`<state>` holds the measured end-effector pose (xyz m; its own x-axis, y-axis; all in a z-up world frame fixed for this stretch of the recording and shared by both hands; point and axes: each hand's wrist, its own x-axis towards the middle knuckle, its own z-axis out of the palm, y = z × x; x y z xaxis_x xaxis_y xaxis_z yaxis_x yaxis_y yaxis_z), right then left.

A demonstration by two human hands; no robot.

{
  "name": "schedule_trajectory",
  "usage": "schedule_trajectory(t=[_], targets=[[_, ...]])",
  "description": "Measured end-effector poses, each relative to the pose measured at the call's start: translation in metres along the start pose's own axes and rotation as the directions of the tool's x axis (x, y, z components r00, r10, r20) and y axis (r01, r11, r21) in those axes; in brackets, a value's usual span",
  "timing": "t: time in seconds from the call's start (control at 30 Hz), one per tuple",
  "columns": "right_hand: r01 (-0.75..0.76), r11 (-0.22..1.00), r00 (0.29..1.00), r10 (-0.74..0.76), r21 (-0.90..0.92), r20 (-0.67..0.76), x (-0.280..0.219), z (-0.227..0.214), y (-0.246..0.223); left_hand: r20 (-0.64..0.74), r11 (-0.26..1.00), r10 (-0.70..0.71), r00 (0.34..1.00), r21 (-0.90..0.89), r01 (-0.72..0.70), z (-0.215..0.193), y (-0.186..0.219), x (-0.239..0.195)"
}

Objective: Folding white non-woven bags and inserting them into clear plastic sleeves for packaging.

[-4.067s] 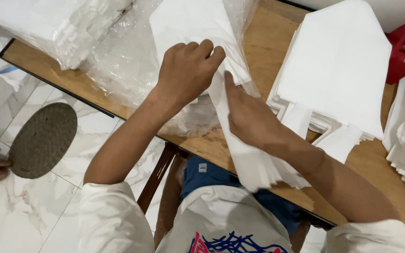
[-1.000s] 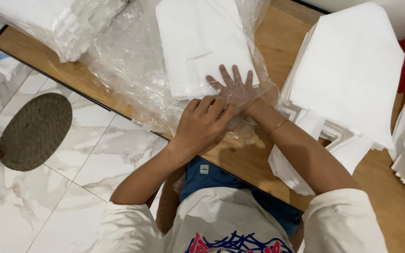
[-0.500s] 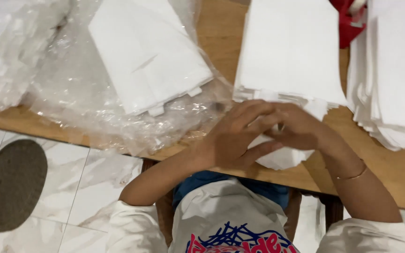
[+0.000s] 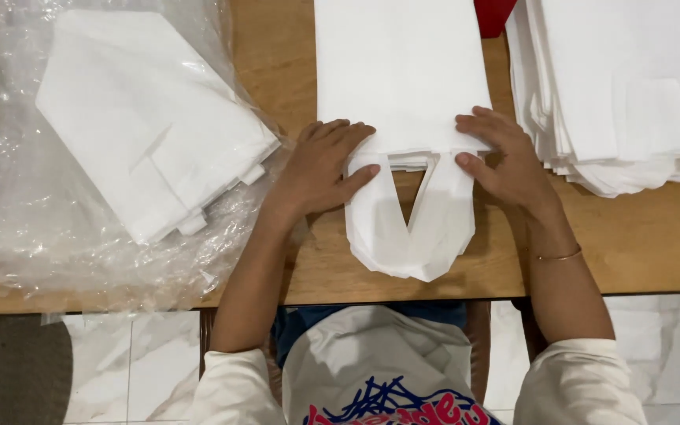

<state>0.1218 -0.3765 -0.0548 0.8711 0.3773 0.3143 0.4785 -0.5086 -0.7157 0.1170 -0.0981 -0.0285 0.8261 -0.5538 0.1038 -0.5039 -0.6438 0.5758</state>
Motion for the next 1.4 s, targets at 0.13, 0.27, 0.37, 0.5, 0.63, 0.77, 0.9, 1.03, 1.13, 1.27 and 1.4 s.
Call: schedule_trajectory(t=[0.13,0.27,0.37,0.5,0.63,0.77,0.9,1.03,1.13,1.27,1.4], targets=[[0.013,0.998,1.000,-0.012,-0.054,0.013,-0.005,-0.005,-0.002,-0.046,0.992,0.051,0.998,-0.112,-0.056,0.002,-0.012,-0.006],[0.049,0.999,0.997,-0.048,-0.014,0.052,-0.006,-0.011,0.000,-0.100,0.987,0.074,0.992,-0.135,-0.088,0.002,-0.016,-0.009],[0.066,0.996,0.994,-0.071,0.060,0.078,-0.007,-0.016,0.002,-0.193,0.965,0.146,0.970,-0.187,-0.183,-0.010,-0.005,-0.011],[0.075,0.995,0.993,-0.080,0.068,0.082,0.003,-0.034,-0.023,-0.313,0.954,0.130,0.941,-0.220,-0.205,-0.022,0.011,-0.006],[0.162,0.987,0.980,-0.162,0.016,0.112,0.020,-0.069,-0.067,-0.454,0.929,0.299,0.840,-0.062,-0.364,-0.044,0.030,0.008],[0.241,0.956,0.970,-0.232,-0.169,0.070,0.030,-0.089,-0.101,-0.605,0.888,0.369,0.706,0.005,-0.460,-0.063,0.045,0.021],[0.244,0.878,0.940,-0.319,-0.411,-0.124,0.029,-0.075,-0.104,-0.647,0.863,0.357,0.673,-0.048,-0.503,-0.066,0.050,0.027],[0.248,0.789,0.880,-0.426,-0.562,-0.209,0.032,-0.065,-0.092,-0.650,0.856,0.364,0.667,-0.049,-0.514,-0.063,0.048,0.027],[0.255,0.743,0.845,-0.482,-0.618,-0.231,0.037,-0.064,-0.090,-0.610,0.851,0.347,0.712,-0.115,-0.513,-0.065,0.048,0.025],[0.298,0.727,0.811,-0.534,-0.618,-0.237,0.036,-0.060,-0.093,-0.654,0.889,0.456,0.604,0.300,-0.345,-0.064,0.051,0.024],[0.312,0.667,0.768,-0.596,-0.676,-0.234,0.034,-0.057,-0.096,-0.678,0.819,0.523,0.517,0.568,-0.083,-0.065,0.058,0.018]])
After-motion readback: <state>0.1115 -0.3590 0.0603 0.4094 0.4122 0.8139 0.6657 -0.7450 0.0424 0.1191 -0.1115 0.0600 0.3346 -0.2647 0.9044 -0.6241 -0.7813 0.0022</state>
